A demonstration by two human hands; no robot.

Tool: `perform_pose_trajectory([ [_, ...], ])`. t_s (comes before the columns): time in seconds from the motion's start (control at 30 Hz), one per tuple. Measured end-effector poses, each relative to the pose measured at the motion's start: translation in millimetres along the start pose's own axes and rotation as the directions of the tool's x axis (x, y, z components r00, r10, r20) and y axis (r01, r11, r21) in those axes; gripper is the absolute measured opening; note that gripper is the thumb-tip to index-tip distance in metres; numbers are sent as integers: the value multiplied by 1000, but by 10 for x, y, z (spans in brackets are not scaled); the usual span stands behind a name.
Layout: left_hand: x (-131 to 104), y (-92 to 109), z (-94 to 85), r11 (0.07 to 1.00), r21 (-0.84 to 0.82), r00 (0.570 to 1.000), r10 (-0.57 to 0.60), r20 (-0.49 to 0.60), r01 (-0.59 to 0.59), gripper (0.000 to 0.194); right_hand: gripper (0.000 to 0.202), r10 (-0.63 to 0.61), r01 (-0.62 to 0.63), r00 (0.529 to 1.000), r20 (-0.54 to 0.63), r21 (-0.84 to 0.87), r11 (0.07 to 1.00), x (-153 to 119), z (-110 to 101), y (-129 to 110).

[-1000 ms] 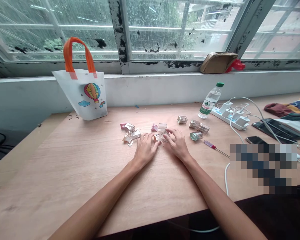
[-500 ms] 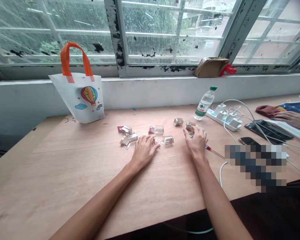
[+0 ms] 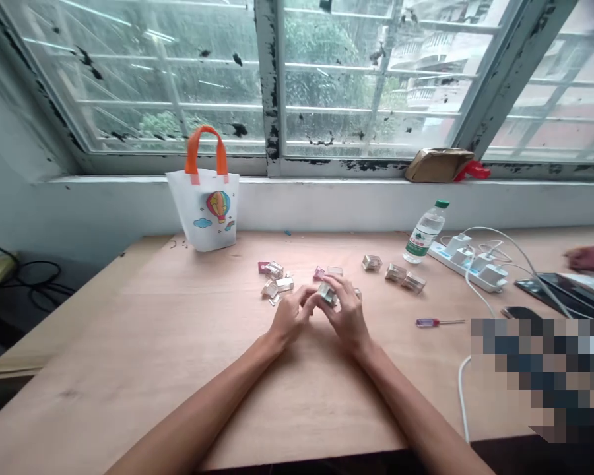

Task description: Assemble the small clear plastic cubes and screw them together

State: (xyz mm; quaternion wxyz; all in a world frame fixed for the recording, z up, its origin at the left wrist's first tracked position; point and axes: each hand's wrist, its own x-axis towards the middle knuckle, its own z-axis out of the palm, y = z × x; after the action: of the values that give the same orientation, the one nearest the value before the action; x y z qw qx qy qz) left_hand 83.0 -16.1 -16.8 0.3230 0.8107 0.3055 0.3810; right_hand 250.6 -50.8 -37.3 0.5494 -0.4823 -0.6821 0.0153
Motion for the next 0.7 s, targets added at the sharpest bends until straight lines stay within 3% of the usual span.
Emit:
perform_pose_trajectory([
  [0.1, -135, -56, -209, 992, -52, 993, -118, -18, 117, 50, 57, 4, -16, 993, 118, 100, 995, -115, 296, -175],
  [0.2, -281, -87, -460, 971, -160, 982, -184, -37, 176, 48, 71, -26, -32, 966, 257, 221, 975, -183, 410, -252],
  [0.3, -417, -82, -647, 955, -207, 977, -213, 18, 212, 45, 57, -23, -85, 948, 317, 322, 943, -183, 460, -311],
  [0.37, -469, -85, -705, 957, -192, 976, -217, 36, 220, 45, 44, 3, -127, 944, 329, 356, 926, -144, 516, -349],
  [0.47, -475, -140, -753, 964, -156, 972, -228, -57, 217, 44, 39, 23, -172, 937, 349, 404, 898, -30, 625, -378],
  [0.63, -445, -312, -893, 948, -176, 935, -297, -196, 265, 53, 42, 57, -442, 813, 579, 551, 708, 153, 691, -313],
  [0.7, -446, -343, -933, 939, -201, 925, -318, -208, 278, 52, 43, 92, -485, 811, 577, 577, 657, 162, 667, -277],
])
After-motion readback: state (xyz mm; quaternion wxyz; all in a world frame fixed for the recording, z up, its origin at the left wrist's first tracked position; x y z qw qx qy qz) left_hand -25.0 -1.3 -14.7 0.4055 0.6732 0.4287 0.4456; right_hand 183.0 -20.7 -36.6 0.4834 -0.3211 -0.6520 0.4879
